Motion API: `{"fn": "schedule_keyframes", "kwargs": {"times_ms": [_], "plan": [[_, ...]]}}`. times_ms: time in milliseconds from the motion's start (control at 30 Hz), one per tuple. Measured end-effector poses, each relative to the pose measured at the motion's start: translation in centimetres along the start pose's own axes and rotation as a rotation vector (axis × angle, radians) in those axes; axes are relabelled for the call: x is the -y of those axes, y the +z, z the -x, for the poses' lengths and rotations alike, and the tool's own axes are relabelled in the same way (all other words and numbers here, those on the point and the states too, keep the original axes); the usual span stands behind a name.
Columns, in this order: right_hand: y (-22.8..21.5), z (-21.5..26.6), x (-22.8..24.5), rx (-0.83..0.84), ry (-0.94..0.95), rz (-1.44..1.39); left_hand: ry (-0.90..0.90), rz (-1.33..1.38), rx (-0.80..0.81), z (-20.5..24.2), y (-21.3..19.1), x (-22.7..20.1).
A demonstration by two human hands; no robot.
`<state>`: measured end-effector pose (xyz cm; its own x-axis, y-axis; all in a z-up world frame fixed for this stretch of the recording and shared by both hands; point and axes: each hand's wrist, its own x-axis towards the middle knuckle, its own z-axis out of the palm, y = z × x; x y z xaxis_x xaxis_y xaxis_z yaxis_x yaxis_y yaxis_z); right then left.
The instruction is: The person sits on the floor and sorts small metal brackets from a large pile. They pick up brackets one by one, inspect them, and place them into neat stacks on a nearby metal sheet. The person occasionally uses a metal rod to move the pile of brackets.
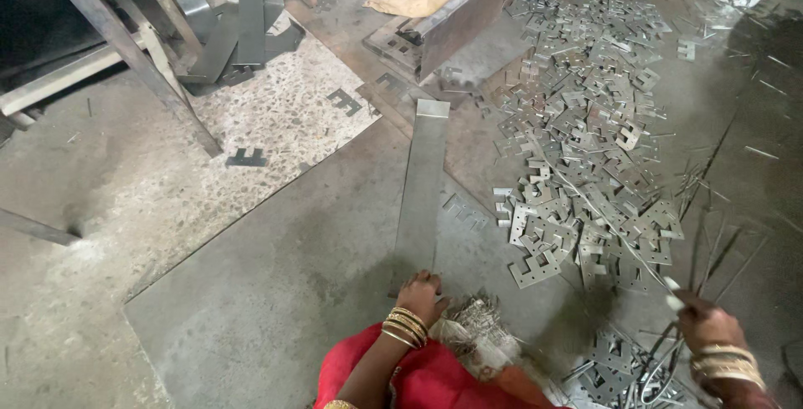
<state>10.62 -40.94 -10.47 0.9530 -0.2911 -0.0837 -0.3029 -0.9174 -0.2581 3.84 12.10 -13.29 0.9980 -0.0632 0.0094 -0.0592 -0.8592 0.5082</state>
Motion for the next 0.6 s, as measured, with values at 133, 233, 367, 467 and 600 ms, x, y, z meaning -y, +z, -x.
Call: {"fn": "schedule_keyframes", "kwargs": {"times_ms": [133,233,367,467,600], "plan": [[-0.7,3.8,-4.6,-0.163,0.063,0.166,0.034,0.025,0.005,-0.4,0.8,-0.8],[-0.4,4.4,-4.4,-0.186,0.057,0.108,0.071,0.034,0.009,-0.8,1.4,-1.5],[0.3,2.4,0.2,-0.188,-0.068,-0.131,0.062,-0.009,0.020,-1.0,1.1,-1.4],[0.7,-0.9,4.9,-0.126,-0.167,-0.106,-0.009,-0.066,0.076,-0.4,0.3,-0.4],[1.0,-4.6,7.6,0.061,-0.040,0.031,-0.050,-0.122,0.161,0.3,-0.3,0.9]]}}
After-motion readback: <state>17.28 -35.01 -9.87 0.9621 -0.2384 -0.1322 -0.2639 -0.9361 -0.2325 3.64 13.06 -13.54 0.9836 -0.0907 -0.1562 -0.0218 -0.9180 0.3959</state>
